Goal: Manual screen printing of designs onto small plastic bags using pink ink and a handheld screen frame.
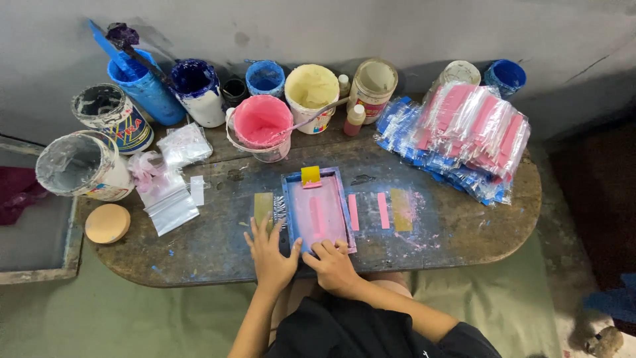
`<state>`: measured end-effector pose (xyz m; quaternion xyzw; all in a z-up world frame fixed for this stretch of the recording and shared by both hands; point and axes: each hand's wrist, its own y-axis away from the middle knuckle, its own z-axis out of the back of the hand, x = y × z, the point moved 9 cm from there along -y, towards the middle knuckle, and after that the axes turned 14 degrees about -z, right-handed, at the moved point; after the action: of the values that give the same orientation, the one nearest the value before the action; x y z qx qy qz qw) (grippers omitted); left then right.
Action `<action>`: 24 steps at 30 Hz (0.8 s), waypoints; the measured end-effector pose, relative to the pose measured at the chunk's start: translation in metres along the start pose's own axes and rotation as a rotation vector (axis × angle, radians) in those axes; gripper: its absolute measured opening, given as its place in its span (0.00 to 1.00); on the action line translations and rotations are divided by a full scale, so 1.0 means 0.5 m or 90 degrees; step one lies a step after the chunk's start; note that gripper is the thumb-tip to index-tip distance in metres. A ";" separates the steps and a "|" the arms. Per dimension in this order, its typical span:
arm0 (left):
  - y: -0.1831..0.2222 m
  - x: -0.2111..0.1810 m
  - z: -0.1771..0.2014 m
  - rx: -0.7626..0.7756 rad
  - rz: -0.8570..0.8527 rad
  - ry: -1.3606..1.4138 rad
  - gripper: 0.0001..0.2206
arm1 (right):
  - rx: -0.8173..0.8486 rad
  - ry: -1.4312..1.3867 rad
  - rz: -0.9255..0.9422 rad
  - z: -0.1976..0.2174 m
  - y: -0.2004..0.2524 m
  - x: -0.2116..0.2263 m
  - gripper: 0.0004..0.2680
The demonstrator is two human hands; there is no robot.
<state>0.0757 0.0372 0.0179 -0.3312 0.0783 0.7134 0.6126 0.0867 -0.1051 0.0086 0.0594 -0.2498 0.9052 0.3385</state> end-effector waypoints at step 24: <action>-0.012 -0.004 -0.048 0.033 -0.021 -0.034 0.24 | 0.070 -0.074 -0.099 -0.016 0.007 -0.033 0.06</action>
<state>0.0905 0.0245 0.0022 -0.2972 0.0744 0.7096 0.6345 0.0977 -0.1131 -0.0042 0.1494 -0.2137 0.8837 0.3888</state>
